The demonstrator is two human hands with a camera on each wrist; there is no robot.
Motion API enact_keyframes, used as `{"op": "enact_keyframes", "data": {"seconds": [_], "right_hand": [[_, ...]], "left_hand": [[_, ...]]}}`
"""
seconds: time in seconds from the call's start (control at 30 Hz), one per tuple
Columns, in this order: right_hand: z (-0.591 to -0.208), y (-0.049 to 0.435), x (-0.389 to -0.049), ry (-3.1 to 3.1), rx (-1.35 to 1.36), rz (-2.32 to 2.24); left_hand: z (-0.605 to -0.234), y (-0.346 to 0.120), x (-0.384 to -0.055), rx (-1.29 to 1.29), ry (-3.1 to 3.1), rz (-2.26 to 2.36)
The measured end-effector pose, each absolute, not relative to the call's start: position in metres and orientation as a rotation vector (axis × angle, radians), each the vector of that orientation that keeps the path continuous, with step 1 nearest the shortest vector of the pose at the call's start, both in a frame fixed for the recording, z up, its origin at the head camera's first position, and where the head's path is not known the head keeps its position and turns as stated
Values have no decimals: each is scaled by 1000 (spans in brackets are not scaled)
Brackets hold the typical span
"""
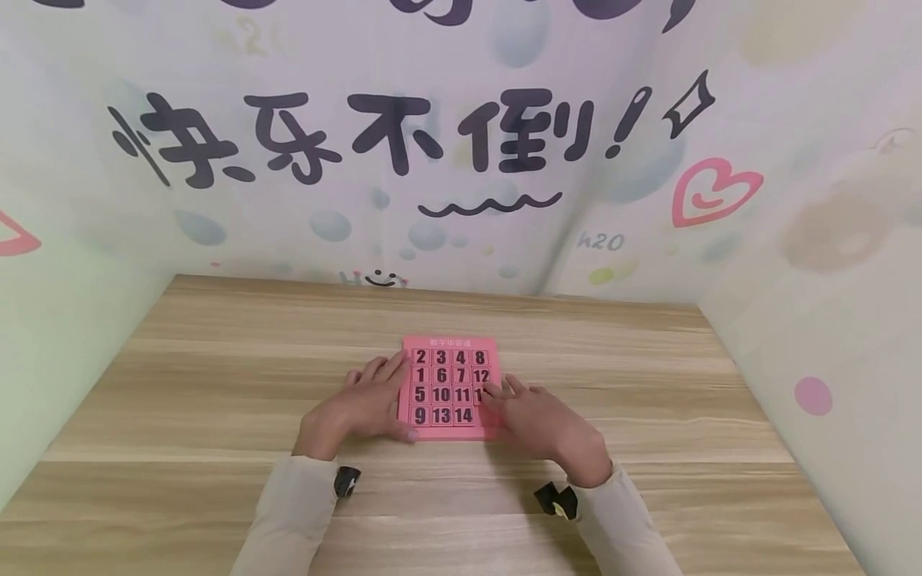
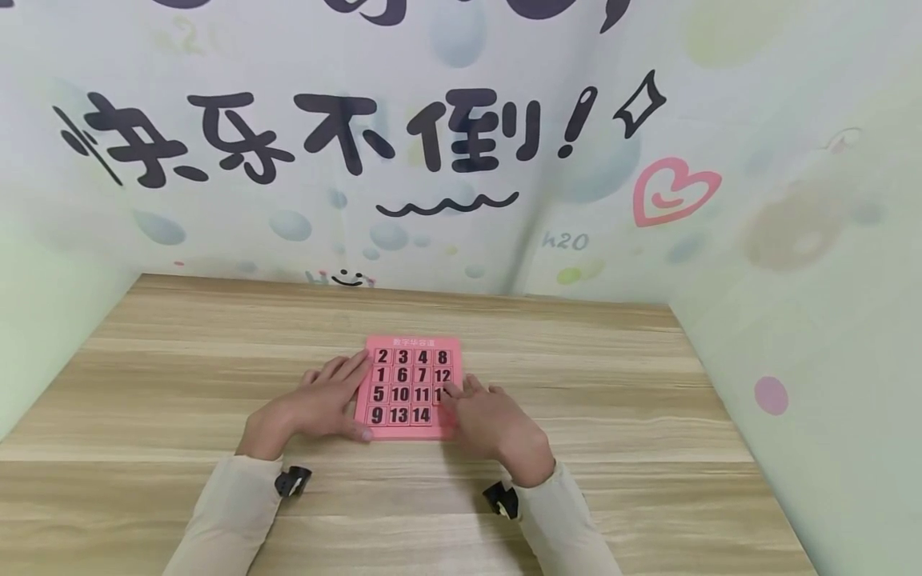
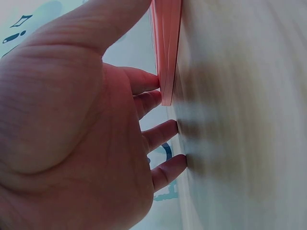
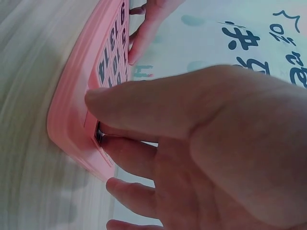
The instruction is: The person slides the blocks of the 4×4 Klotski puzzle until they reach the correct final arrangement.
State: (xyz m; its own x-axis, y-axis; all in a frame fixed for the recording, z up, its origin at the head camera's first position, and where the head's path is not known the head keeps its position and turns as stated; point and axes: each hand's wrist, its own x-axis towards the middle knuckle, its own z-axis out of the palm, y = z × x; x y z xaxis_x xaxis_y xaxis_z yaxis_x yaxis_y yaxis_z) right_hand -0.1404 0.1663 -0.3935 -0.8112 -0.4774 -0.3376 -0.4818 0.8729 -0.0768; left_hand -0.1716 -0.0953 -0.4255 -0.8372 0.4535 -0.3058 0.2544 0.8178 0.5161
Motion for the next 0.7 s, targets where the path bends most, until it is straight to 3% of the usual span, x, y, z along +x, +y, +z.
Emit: {"op": "enact_keyframes", "data": {"seconds": [0.7], "right_hand": [[-392, 167, -138, 2679, -738, 41]], "left_hand": [[-428, -95, -172, 536, 2595, 638]]}}
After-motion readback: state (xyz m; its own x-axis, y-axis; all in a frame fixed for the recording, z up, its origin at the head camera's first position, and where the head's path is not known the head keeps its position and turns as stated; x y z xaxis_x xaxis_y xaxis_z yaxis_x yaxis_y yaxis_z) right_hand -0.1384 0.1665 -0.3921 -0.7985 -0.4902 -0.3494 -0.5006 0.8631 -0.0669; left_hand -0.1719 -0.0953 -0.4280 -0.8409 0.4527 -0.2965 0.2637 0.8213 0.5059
